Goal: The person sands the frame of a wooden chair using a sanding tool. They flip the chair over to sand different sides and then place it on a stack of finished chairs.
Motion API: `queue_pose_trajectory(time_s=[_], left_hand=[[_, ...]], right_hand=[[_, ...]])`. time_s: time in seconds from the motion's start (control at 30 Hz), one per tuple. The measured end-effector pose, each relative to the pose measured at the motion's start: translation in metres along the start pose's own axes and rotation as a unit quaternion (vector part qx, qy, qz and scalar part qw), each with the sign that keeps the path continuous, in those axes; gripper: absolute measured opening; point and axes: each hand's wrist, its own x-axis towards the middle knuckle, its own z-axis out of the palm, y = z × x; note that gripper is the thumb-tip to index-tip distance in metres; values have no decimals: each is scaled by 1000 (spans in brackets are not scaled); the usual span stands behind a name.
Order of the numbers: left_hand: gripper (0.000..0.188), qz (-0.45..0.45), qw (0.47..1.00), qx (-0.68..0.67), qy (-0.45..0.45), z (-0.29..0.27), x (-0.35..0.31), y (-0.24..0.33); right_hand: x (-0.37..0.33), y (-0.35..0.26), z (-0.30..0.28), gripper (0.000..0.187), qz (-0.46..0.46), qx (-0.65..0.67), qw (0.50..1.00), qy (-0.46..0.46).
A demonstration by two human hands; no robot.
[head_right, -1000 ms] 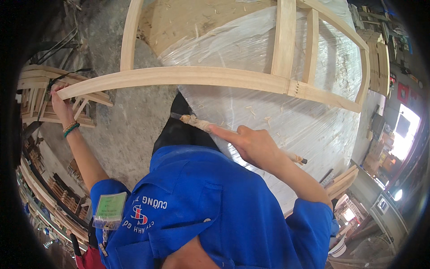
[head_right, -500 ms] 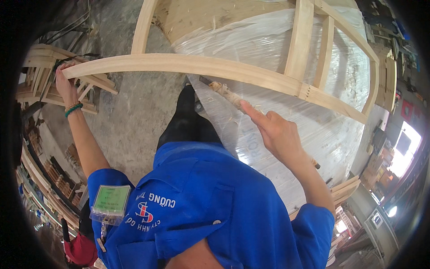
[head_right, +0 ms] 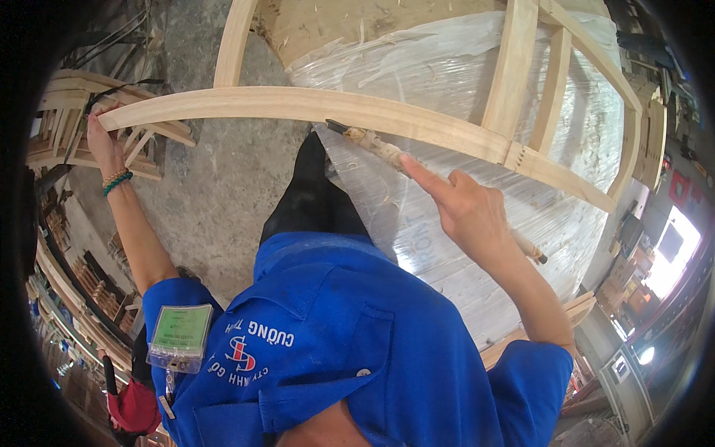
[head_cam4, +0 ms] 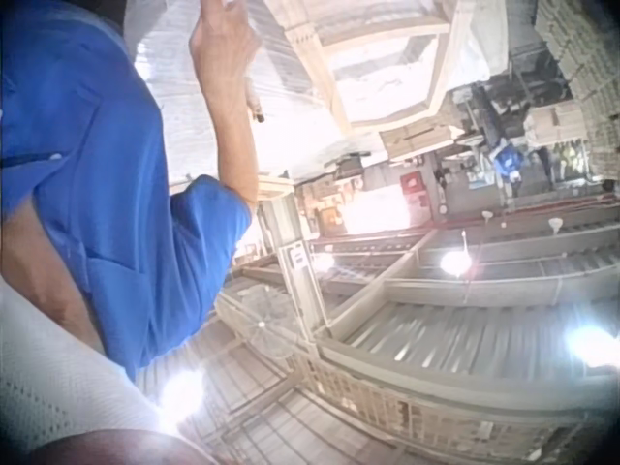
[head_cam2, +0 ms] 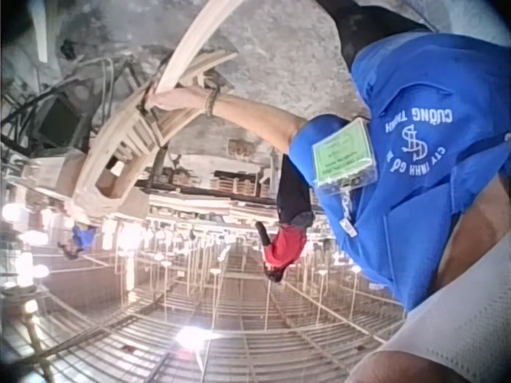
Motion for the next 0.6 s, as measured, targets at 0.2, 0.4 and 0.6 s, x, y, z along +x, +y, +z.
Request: queue_pose_trajectory(time_s=[0.2,0.4,0.6], left_hand=[[29,8,1000,22,-11,-7,6,-7],[30,4,1000,19,-2,-6,9,-12],[30,16,1000,20,-18,-6,13,-14]], right_hand=[[12,-3,-9,49,32,75,995,-50],[12,2,10,48,6,173,985,14],[8,-6,16,46,57,58,996,-42]])
